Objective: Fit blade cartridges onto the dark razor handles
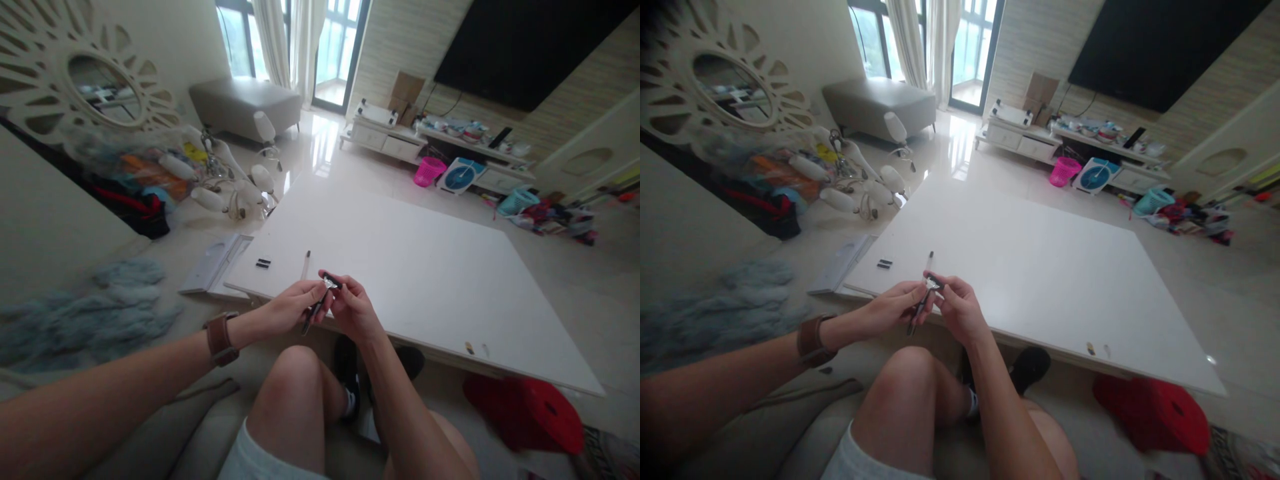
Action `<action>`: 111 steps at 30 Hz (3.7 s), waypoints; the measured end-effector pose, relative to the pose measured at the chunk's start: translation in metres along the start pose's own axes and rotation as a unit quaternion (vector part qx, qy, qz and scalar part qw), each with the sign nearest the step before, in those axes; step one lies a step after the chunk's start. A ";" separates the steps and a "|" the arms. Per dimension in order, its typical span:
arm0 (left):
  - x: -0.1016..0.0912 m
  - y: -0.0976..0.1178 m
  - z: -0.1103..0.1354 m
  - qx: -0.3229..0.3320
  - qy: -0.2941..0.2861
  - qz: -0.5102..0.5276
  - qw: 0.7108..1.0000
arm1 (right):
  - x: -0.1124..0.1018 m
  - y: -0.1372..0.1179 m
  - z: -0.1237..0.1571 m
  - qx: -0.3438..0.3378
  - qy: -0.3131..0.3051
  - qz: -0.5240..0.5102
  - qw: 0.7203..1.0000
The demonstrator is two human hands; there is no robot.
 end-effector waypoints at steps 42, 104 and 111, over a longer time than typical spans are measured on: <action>0.010 0.010 0.006 -0.034 -0.094 0.003 0.995 | -0.003 -0.001 0.001 0.030 0.000 0.013 0.999; -0.015 -0.014 -0.002 -0.085 0.119 -0.063 0.987 | -0.031 0.002 -0.007 -0.062 0.140 0.156 0.976; -0.014 -0.013 -0.002 -0.093 0.106 -0.065 0.988 | -0.028 0.006 -0.007 -0.065 0.116 0.168 0.977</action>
Point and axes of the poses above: each hand's wrist, its own z-axis away from the middle knuckle, its own x-axis out of the palm, y = z × x, the point moved 5 cm from there along -z, towards the middle knuckle, and after that the axes turned 15 degrees about -z, right-handed, at the moved point
